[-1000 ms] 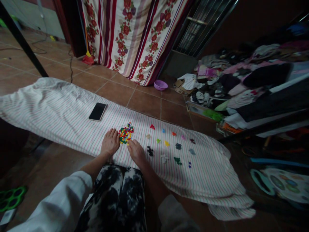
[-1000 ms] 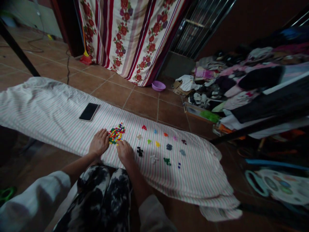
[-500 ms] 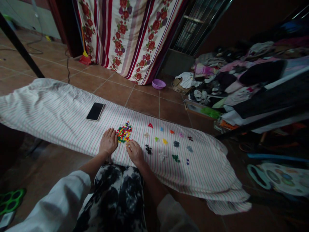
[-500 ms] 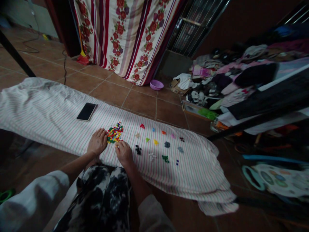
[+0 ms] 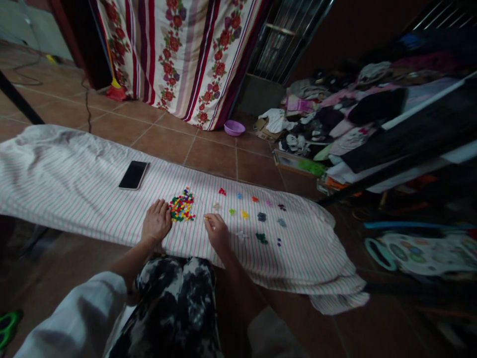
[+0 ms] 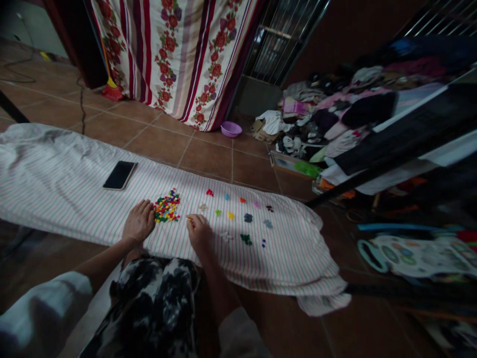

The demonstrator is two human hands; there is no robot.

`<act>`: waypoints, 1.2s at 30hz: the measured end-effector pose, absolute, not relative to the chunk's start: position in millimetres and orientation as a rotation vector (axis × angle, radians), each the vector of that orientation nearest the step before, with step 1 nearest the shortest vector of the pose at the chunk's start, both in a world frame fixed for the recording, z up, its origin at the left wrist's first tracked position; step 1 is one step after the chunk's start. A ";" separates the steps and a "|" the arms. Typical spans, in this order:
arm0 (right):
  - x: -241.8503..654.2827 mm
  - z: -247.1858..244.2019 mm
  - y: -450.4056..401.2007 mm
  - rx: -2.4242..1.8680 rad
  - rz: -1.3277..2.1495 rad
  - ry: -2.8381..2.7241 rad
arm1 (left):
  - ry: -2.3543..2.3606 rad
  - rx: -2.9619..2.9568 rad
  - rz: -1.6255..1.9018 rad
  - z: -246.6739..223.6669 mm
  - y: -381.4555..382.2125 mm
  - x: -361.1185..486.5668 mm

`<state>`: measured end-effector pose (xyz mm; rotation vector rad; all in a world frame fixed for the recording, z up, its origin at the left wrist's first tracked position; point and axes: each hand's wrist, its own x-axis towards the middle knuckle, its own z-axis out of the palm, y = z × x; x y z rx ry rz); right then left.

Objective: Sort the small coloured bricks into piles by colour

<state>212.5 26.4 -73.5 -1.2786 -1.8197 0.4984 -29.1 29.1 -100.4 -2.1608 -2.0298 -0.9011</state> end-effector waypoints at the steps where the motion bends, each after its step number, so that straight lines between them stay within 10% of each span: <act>1: 223.0 -71.3 30.6 -1.293 0.455 -1.802 | -2.023 -2.163 -0.900 -100.7 29.3 -29.3; 36: 360.8 -109.1 83.3 -1.584 0.111 -1.738 | -1.968 -2.161 -0.924 -105.8 30.9 -31.9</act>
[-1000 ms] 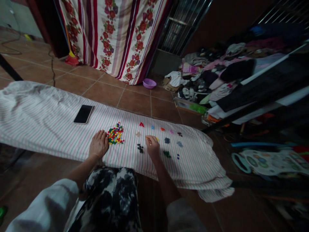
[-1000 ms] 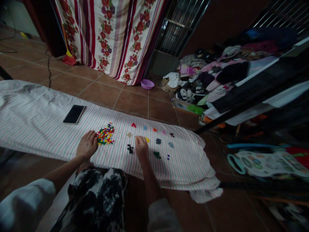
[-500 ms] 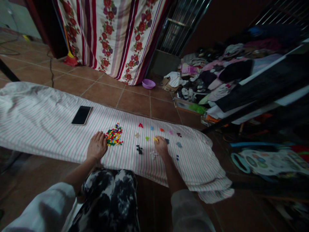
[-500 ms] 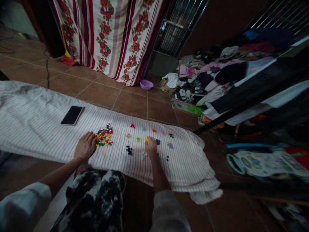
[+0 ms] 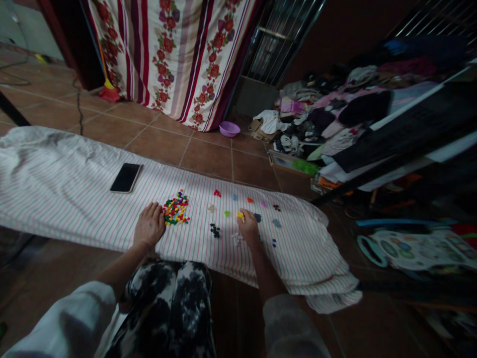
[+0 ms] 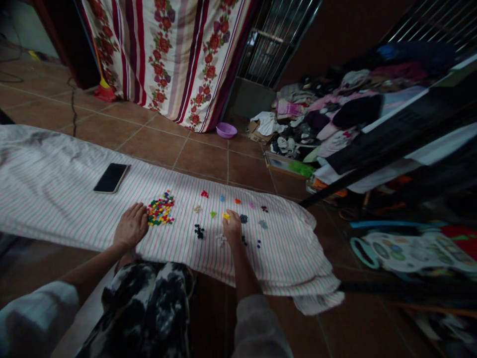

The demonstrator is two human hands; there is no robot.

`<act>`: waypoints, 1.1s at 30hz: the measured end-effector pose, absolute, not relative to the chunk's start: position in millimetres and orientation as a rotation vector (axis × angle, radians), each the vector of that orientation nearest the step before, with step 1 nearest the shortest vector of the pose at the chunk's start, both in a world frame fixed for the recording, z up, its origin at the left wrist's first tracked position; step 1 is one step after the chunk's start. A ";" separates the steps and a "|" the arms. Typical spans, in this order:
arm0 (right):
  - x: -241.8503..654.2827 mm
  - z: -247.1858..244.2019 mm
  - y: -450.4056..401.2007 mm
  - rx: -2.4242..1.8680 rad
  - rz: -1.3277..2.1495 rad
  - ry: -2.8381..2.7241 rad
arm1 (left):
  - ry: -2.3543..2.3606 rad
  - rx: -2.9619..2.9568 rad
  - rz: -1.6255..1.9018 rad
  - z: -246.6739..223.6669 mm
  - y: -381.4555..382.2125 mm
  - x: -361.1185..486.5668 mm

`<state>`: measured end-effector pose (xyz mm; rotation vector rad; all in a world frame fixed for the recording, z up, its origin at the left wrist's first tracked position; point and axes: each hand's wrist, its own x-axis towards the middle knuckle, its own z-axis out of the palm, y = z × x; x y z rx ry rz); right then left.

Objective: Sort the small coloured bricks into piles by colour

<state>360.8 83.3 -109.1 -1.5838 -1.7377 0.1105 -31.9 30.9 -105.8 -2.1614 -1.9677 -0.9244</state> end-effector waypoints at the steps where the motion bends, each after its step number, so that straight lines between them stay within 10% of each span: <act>1: 360.5 -108.8 83.0 -1.585 0.108 -1.737 | -1.973 -2.166 -0.931 -105.7 30.9 -32.0; 19: 333.7 -76.3 78.3 -1.567 -0.053 -1.732 | -2.025 -2.136 -0.919 -101.9 29.3 -27.6; 33: 182.7 -81.2 30.6 -1.251 0.456 -2.096 | -2.031 -2.152 -0.878 -98.9 28.9 -27.8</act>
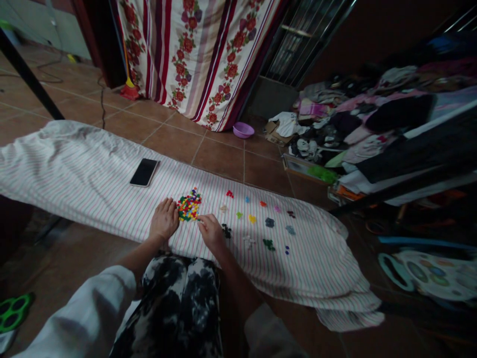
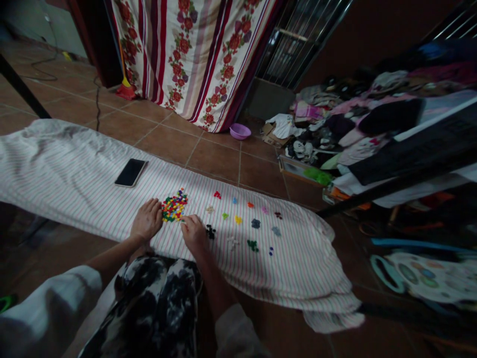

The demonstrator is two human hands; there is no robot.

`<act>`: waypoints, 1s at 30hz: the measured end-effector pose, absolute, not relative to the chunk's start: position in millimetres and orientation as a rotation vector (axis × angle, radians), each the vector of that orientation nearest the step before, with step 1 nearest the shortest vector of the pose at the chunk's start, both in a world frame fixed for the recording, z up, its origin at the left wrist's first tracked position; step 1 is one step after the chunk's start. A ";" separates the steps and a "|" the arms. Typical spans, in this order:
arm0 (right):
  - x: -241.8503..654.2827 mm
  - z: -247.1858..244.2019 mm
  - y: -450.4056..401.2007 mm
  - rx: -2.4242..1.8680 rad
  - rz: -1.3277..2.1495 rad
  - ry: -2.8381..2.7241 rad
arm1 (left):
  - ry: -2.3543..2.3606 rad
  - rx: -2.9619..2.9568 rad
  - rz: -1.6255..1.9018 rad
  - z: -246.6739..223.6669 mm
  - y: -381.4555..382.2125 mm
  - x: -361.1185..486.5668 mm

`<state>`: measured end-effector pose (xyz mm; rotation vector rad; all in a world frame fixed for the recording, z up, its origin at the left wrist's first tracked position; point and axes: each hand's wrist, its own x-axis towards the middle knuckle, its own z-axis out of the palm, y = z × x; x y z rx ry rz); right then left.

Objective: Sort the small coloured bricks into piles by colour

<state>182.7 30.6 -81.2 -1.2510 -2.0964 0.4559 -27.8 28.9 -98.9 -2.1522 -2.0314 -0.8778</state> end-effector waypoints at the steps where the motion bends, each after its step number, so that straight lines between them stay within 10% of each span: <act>1: 177.2 -82.9 29.5 -1.267 0.452 -2.111 | -2.029 -2.151 -0.882 -98.9 28.9 -27.8; 30: 170.3 -84.7 26.9 -1.315 0.511 -1.931 | -2.028 -2.167 -0.904 -104.1 30.5 -29.1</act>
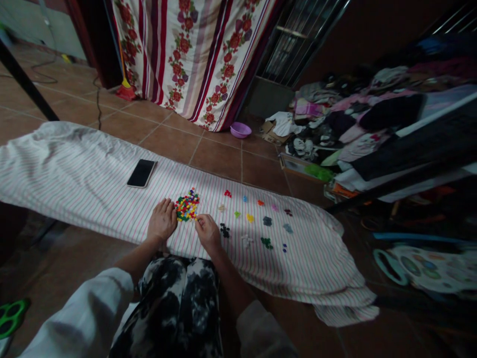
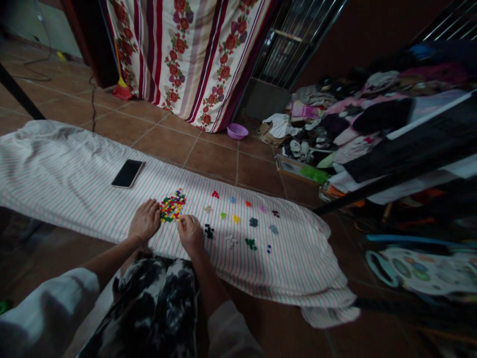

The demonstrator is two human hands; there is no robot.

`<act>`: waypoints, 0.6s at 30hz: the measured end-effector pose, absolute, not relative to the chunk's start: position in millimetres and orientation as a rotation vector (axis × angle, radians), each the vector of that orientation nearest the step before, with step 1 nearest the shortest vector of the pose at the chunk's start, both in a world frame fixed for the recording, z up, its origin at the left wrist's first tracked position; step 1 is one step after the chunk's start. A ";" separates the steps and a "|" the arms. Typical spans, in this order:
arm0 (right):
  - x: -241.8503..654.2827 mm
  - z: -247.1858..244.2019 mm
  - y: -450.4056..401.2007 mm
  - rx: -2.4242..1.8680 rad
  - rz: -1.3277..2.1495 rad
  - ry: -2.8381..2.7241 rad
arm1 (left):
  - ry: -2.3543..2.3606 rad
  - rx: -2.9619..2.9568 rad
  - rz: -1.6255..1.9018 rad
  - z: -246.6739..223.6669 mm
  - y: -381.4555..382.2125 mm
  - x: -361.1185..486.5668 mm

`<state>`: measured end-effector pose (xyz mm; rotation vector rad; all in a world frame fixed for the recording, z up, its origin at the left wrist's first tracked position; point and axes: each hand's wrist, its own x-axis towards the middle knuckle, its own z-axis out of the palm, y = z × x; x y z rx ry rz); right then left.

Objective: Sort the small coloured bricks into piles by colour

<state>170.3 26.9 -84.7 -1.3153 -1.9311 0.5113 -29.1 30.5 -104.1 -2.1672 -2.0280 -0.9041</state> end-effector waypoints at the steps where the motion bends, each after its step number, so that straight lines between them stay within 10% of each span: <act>1: 172.6 -84.2 26.8 -1.317 0.515 -1.905 | -2.025 -2.171 -0.908 -103.9 30.5 -29.2; 18: 351.7 -65.0 80.0 -1.853 0.199 -1.621 | -1.994 -2.183 -0.910 -106.9 31.6 -32.7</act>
